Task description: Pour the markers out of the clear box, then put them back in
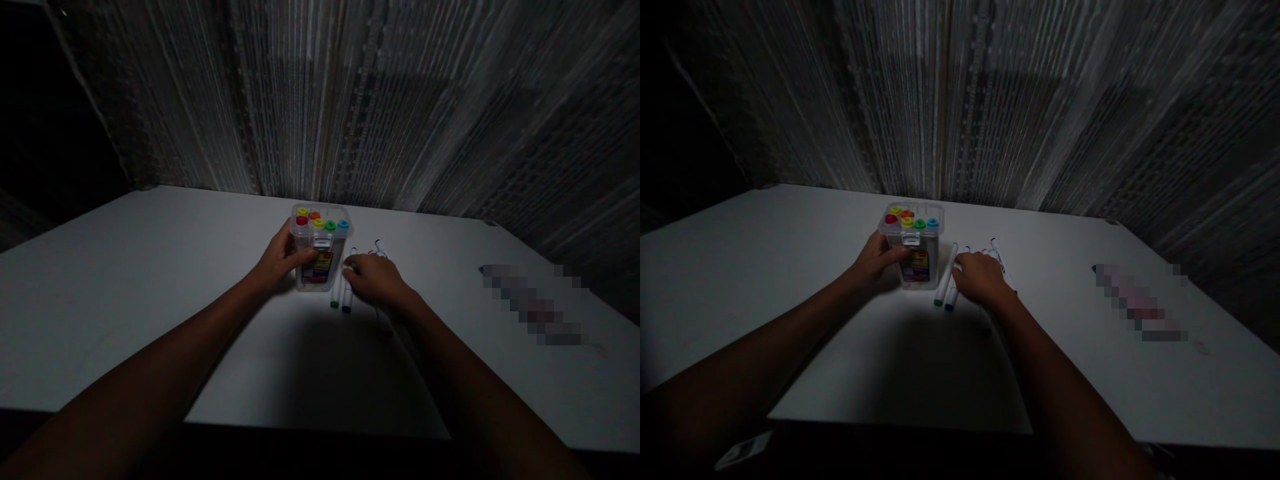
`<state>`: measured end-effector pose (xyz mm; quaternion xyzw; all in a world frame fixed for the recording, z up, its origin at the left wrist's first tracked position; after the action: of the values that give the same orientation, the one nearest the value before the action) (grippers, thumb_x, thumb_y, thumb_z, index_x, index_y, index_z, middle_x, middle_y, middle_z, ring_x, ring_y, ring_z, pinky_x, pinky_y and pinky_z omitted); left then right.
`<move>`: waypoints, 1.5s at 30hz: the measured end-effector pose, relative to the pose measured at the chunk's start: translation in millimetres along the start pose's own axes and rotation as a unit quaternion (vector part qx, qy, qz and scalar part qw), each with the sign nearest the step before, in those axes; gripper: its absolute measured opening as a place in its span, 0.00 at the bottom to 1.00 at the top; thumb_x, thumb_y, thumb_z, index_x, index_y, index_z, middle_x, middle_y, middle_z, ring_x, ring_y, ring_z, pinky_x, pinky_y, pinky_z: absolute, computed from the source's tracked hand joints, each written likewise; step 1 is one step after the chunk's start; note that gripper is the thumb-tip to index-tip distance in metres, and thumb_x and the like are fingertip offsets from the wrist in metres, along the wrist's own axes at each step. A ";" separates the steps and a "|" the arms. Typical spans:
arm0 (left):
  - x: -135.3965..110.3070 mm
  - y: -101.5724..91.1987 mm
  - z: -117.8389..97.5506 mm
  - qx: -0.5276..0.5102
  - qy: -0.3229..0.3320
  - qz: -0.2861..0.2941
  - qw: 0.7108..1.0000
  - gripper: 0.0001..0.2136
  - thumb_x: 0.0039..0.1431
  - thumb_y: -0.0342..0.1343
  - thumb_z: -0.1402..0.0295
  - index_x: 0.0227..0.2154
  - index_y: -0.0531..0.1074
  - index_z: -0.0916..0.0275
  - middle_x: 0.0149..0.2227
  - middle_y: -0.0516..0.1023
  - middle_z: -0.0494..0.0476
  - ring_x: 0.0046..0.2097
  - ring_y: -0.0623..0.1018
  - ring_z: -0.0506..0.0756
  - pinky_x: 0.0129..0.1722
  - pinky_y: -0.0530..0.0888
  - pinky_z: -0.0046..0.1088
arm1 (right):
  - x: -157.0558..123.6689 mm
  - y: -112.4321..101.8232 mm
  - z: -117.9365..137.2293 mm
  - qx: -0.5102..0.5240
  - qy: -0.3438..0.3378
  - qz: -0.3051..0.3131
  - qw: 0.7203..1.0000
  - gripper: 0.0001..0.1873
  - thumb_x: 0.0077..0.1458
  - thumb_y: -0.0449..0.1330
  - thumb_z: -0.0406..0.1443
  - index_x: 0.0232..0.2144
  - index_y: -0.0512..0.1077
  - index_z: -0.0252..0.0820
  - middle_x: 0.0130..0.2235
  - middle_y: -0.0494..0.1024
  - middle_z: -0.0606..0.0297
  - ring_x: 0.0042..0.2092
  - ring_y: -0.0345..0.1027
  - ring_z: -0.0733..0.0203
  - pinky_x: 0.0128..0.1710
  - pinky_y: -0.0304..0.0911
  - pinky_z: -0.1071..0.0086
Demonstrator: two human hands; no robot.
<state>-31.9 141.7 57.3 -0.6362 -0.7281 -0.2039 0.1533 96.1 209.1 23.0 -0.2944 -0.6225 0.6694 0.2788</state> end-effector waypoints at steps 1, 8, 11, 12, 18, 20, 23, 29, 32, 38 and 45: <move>0.0 -0.1 0.3 0.000 -0.001 0.000 1.000 0.27 0.46 0.65 0.56 0.46 0.67 0.64 0.47 0.77 0.64 0.48 0.76 0.62 0.47 0.73 0.38 | -0.1 0.0 -0.1 0.000 0.001 0.001 1.000 0.18 0.60 0.49 0.40 0.46 0.73 0.43 0.42 0.78 0.56 0.43 0.71 0.53 0.40 0.60 0.64; 0.9 0.4 -0.4 -0.023 0.001 0.001 1.000 0.24 0.45 0.66 0.59 0.44 0.68 0.63 0.45 0.78 0.63 0.47 0.77 0.63 0.46 0.73 0.40 | -0.5 -0.3 1.1 -0.005 -0.003 0.002 1.000 0.17 0.60 0.49 0.40 0.45 0.74 0.43 0.43 0.78 0.56 0.44 0.70 0.53 0.41 0.61 0.64; 1.1 2.0 -4.1 -0.031 0.013 0.004 0.999 0.22 0.45 0.66 0.60 0.42 0.68 0.63 0.43 0.78 0.61 0.45 0.78 0.61 0.45 0.73 0.39 | -0.4 0.1 1.2 -0.005 0.001 0.006 1.000 0.18 0.60 0.49 0.40 0.45 0.74 0.43 0.42 0.79 0.56 0.44 0.71 0.53 0.40 0.61 0.64; 1.0 2.8 -5.4 -0.031 0.017 0.006 0.999 0.22 0.45 0.66 0.60 0.42 0.67 0.63 0.42 0.78 0.61 0.45 0.78 0.61 0.45 0.73 0.39 | -0.2 0.1 1.1 -0.005 0.003 0.006 1.000 0.18 0.59 0.49 0.40 0.45 0.74 0.43 0.42 0.79 0.56 0.44 0.71 0.53 0.40 0.61 0.64; 1.2 0.6 -6.3 -0.002 0.031 0.008 0.999 0.27 0.44 0.65 0.54 0.44 0.66 0.62 0.42 0.78 0.62 0.47 0.76 0.63 0.47 0.72 0.42 | 3.1 1.3 0.1 -0.021 0.013 0.004 1.000 0.19 0.58 0.50 0.41 0.46 0.74 0.43 0.42 0.79 0.56 0.42 0.72 0.53 0.39 0.62 0.64; 1.5 -1.5 -4.6 0.018 0.032 0.009 0.999 0.28 0.44 0.64 0.52 0.45 0.66 0.62 0.44 0.77 0.62 0.50 0.75 0.64 0.49 0.70 0.44 | 3.7 0.8 1.5 -0.021 0.009 0.001 1.000 0.19 0.58 0.50 0.41 0.46 0.74 0.42 0.41 0.79 0.57 0.41 0.72 0.53 0.38 0.62 0.64; 1.9 -2.1 -3.3 0.036 0.036 0.019 0.999 0.29 0.45 0.63 0.51 0.47 0.65 0.62 0.47 0.76 0.64 0.53 0.72 0.66 0.51 0.68 0.47 | 3.3 -2.2 3.4 -0.016 0.008 -0.007 1.000 0.18 0.57 0.51 0.41 0.45 0.74 0.43 0.41 0.80 0.58 0.40 0.72 0.54 0.37 0.62 0.65; 2.7 -0.4 -4.8 0.037 0.045 0.035 0.998 0.31 0.45 0.62 0.49 0.48 0.63 0.62 0.47 0.75 0.64 0.52 0.73 0.65 0.52 0.67 0.48 | 2.1 -4.4 5.3 -0.029 0.017 0.003 0.999 0.19 0.57 0.50 0.41 0.45 0.75 0.43 0.39 0.80 0.58 0.40 0.73 0.52 0.36 0.62 0.65; 1.8 1.3 -4.6 0.040 0.038 0.041 0.998 0.32 0.45 0.62 0.48 0.48 0.63 0.62 0.47 0.75 0.63 0.52 0.73 0.65 0.52 0.67 0.47 | 3.0 -3.9 5.6 -0.026 0.011 -0.004 1.000 0.19 0.57 0.50 0.41 0.45 0.75 0.43 0.39 0.80 0.58 0.40 0.72 0.52 0.36 0.62 0.64; 3.5 4.9 -3.7 0.024 -0.012 0.061 0.998 0.37 0.39 0.66 0.49 0.51 0.63 0.61 0.50 0.73 0.64 0.54 0.72 0.66 0.51 0.68 0.45 | 4.4 -2.0 3.7 -0.019 0.015 -0.006 1.000 0.19 0.56 0.51 0.40 0.45 0.75 0.43 0.38 0.80 0.56 0.40 0.72 0.50 0.38 0.63 0.61; -5.1 -40.4 -22.9 0.122 -0.103 0.083 0.984 0.39 0.36 0.71 0.64 0.55 0.64 0.57 0.49 0.72 0.64 0.48 0.74 0.62 0.47 0.71 0.42 | 4.3 -1.5 2.8 -0.010 0.015 -0.003 1.000 0.19 0.57 0.51 0.40 0.47 0.74 0.42 0.41 0.79 0.55 0.41 0.72 0.49 0.38 0.64 0.60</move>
<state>-72.0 121.7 70.6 -0.6886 -0.7041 -0.0334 0.1701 91.2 210.6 24.4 -0.3055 -0.6259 0.6575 0.2873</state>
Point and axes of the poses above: each hand's wrist, its own x-axis towards the middle knuckle, its own y-axis out of the palm, z = x × y, the point moved 10 cm from there along x, towards the middle knuckle
